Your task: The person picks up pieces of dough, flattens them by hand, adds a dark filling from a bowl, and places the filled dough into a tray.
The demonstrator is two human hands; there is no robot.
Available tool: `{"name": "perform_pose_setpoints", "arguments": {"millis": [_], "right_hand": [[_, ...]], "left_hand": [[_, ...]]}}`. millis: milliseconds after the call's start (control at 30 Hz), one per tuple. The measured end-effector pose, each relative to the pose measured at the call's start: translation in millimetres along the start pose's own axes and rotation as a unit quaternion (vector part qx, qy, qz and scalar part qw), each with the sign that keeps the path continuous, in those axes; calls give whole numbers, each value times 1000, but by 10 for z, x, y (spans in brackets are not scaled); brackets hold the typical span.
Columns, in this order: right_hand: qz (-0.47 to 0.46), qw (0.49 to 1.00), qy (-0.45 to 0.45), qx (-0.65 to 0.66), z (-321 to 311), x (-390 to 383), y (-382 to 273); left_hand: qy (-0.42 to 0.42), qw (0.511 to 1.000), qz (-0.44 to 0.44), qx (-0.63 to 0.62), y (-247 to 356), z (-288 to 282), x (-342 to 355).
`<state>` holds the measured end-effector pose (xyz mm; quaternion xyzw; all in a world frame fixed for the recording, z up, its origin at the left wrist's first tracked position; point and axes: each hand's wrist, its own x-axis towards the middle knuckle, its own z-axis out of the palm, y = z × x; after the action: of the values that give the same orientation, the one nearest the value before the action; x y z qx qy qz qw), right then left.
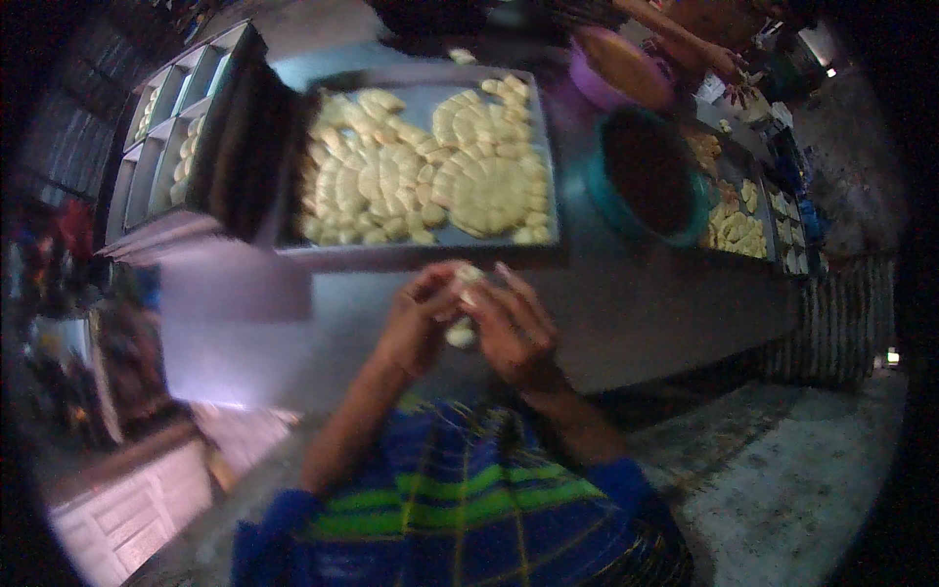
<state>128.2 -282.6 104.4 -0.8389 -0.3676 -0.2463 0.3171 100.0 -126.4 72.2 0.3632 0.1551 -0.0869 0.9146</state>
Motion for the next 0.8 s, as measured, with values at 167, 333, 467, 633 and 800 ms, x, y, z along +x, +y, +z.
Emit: {"name": "perform_pose_setpoints", "arguments": {"millis": [167,333,467,633,800], "right_hand": [[289,913,3,288,-1,15,36],[404,803,8,438,60,-3,120],[217,922,29,319,95,-62,79],[20,990,-11,140,-6,-67,41],[-43,997,-64,22,-81,-55,164]], "left_hand": [[-72,982,77,156,191,6,-46],[-29,980,99,172,148,42,-50],[45,982,74,169,38,20,-28],[34,998,-3,59,71,-68,10],[-1,981,57,183,59,-91,-82]]}}
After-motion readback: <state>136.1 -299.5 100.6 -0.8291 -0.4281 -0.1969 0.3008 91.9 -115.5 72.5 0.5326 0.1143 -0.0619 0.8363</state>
